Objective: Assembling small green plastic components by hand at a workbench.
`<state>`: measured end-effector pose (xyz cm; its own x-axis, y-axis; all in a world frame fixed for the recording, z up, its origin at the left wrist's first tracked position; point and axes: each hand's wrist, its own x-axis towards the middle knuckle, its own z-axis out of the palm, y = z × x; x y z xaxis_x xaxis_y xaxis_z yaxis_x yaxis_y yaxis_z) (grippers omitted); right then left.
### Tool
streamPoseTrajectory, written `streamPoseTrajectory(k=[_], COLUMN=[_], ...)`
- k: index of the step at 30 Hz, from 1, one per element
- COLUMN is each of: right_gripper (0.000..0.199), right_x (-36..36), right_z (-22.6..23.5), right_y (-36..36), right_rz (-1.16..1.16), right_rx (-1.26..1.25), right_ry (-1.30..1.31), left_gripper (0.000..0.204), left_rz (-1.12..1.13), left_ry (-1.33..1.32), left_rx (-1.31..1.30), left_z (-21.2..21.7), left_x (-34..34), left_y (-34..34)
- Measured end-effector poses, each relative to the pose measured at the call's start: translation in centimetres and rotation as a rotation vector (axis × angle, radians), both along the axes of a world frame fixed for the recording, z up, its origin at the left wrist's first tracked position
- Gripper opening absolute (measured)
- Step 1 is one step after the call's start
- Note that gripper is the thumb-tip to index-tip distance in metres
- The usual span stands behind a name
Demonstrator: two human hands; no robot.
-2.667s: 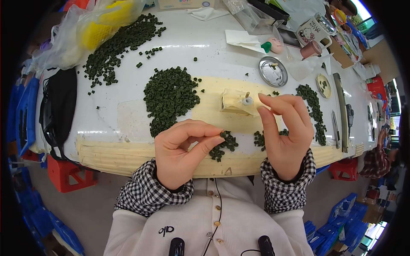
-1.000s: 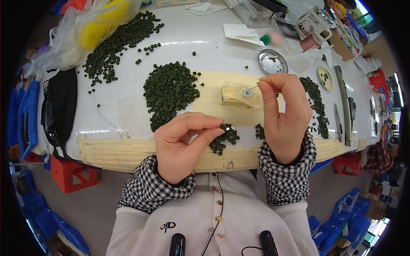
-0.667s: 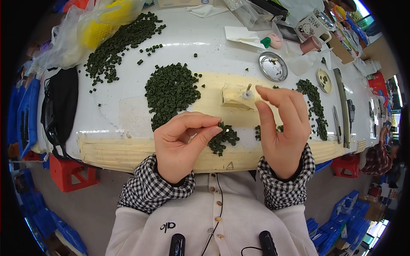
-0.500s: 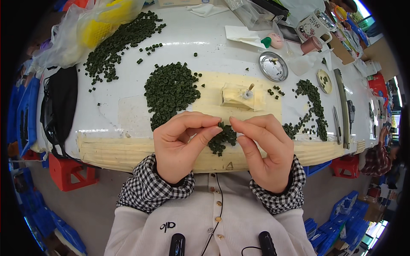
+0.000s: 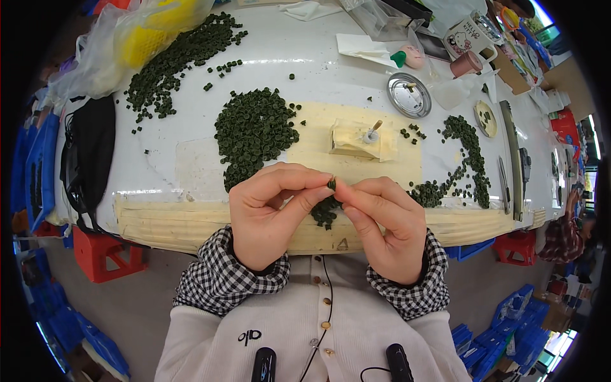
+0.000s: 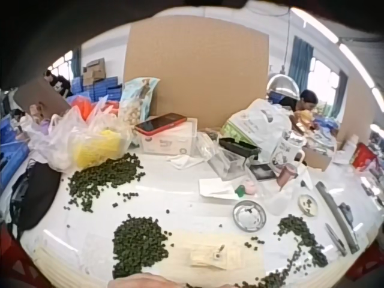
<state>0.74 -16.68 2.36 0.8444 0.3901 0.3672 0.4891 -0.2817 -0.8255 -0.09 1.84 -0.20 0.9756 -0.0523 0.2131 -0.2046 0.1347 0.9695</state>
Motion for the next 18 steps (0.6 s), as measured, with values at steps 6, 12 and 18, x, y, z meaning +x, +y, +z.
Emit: streamPoseTrajectory(k=[6, 12, 18], right_gripper=[0.034, 0.024, 0.014], right_x=[-0.1, 0.6, 0.0], right_z=[-0.1, -0.1, -1.2], right_y=[-0.2, -3.2, -4.4], right_rz=[-0.017, -0.323, -0.370], right_rx=[-0.005, -0.156, -0.470], right_ry=[-0.005, -0.118, -0.251], left_gripper=[0.016, 0.013, 0.014], left_rz=[0.001, 0.057, 0.066], left_ry=[0.034, -0.036, -0.091], left_rx=[-0.020, 0.300, 0.741], left_z=[0.1, 0.8, 0.9], left_x=[0.0, -0.1, -1.4], left_y=[-0.2, 0.7, 2.4])
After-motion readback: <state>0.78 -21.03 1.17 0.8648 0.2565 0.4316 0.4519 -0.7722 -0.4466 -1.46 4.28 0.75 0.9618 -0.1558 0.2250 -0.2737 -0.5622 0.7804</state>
